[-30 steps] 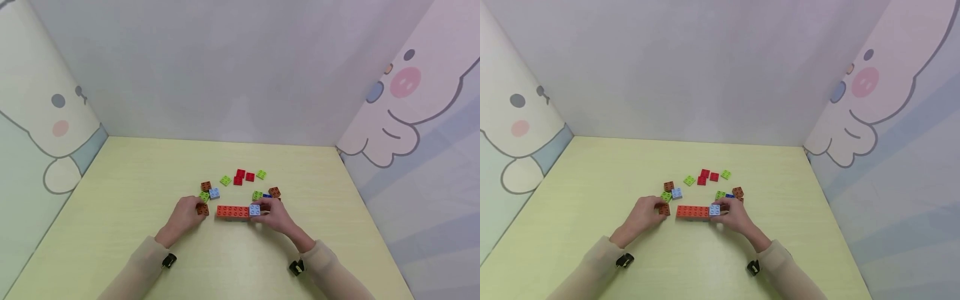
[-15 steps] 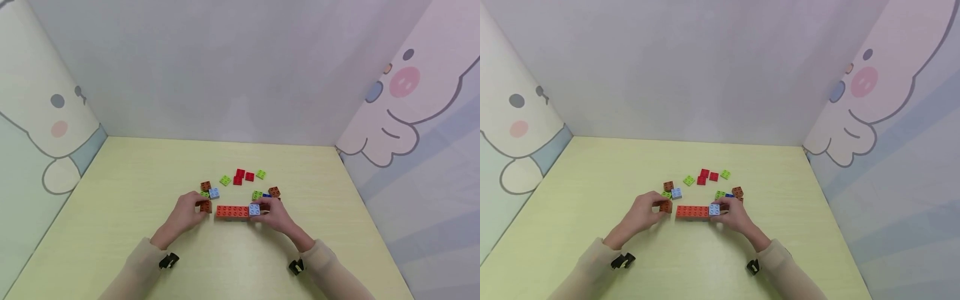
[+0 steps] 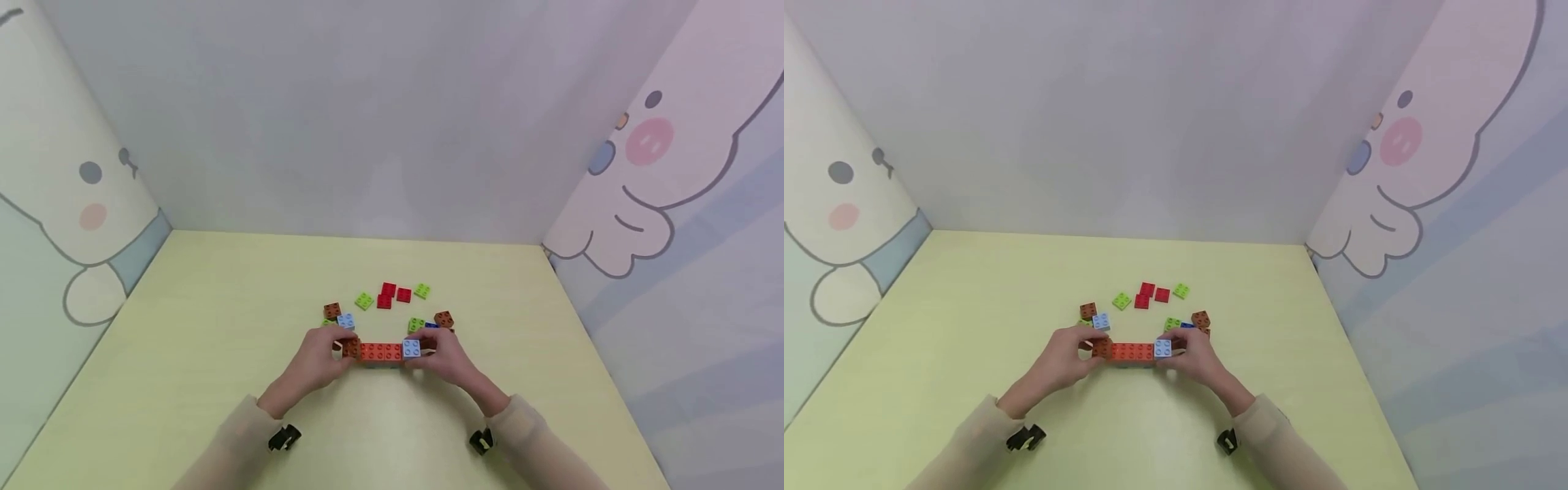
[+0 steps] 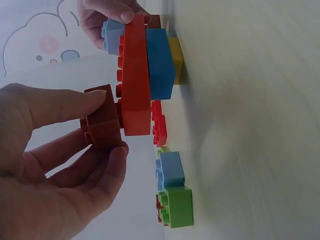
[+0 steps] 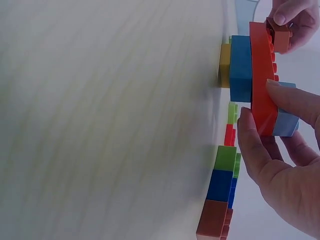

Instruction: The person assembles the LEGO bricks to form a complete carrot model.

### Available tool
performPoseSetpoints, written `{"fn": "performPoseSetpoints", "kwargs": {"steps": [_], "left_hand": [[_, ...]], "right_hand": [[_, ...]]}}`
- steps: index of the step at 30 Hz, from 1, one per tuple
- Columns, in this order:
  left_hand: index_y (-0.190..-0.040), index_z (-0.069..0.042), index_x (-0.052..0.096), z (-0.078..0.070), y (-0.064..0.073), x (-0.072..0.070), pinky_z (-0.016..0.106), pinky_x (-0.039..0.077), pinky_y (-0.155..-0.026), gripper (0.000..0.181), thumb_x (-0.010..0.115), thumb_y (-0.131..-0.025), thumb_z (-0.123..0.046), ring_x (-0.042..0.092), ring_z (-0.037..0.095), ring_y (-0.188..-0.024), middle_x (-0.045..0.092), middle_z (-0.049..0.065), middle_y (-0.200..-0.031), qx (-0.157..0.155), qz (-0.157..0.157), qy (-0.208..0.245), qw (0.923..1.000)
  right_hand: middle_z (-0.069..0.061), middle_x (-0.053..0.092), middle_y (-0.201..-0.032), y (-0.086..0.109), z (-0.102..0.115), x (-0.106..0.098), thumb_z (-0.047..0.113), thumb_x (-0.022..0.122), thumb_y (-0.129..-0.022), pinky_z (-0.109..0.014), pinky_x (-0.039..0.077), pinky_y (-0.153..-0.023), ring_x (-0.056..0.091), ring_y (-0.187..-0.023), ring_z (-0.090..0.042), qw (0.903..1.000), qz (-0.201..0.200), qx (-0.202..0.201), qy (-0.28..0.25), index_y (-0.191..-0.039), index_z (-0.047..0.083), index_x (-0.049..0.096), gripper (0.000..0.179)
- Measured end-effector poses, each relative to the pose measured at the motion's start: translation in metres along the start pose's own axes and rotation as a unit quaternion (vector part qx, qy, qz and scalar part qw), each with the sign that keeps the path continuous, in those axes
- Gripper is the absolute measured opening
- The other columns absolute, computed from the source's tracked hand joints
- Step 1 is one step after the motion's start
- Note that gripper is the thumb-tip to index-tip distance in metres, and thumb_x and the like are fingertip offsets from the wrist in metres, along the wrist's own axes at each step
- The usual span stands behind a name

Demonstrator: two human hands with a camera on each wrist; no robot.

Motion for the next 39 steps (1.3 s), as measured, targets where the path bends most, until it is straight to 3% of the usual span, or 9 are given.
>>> {"fn": "performPoseSetpoints", "kwargs": {"steps": [21, 32, 39], "left_hand": [[-0.108, -0.005, 0.071, -0.003, -0.004, 0.011, 0.033, 0.052, -0.075, 0.036, 0.081, -0.073, -0.003, 0.061, 0.018, -0.092, 0.067, 0.002, -0.103, 0.036, -0.011, 0.016, 0.9992], [-0.108, -0.005, 0.071, -0.005, -0.009, 0.014, 0.034, 0.051, -0.075, 0.036, 0.081, -0.073, -0.006, 0.061, 0.018, -0.092, 0.066, 0.002, -0.1, 0.031, 0.019, 0.009, 0.9993], [-0.107, -0.007, 0.073, 0.005, -0.01, 0.016, 0.037, 0.049, -0.08, 0.037, 0.083, -0.071, -0.005, 0.059, 0.019, -0.095, 0.065, -0.001, -0.1, -0.007, 0.019, 0.036, 0.9991]], "right_hand": [[-0.004, 0.062, -0.103, 0.0, 0.001, 0.0, 0.009, 0.084, -0.073, -0.035, 0.052, -0.076, 0.062, -0.089, -0.019, 1.0, -0.001, 0.005, 0.005, -0.106, 0.009, 0.07, 0.036], [-0.004, 0.062, -0.103, 0.0, -0.001, 0.0, 0.01, 0.084, -0.073, -0.034, 0.052, -0.076, 0.062, -0.089, -0.019, 0.9999, 0.0, 0.011, 0.008, -0.107, 0.01, 0.07, 0.037], [-0.005, 0.062, -0.103, -0.001, -0.004, 0.001, 0.009, 0.084, -0.072, -0.035, 0.052, -0.076, 0.062, -0.089, -0.018, 0.9999, -0.003, 0.012, 0.004, -0.107, 0.008, 0.069, 0.038]]}}
Point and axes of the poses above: each hand's wrist, its own y-axis away from the middle knuckle, its own x-axis out of the palm, z = x × y, the point moved 9 cm from there along -y, towards the middle knuckle
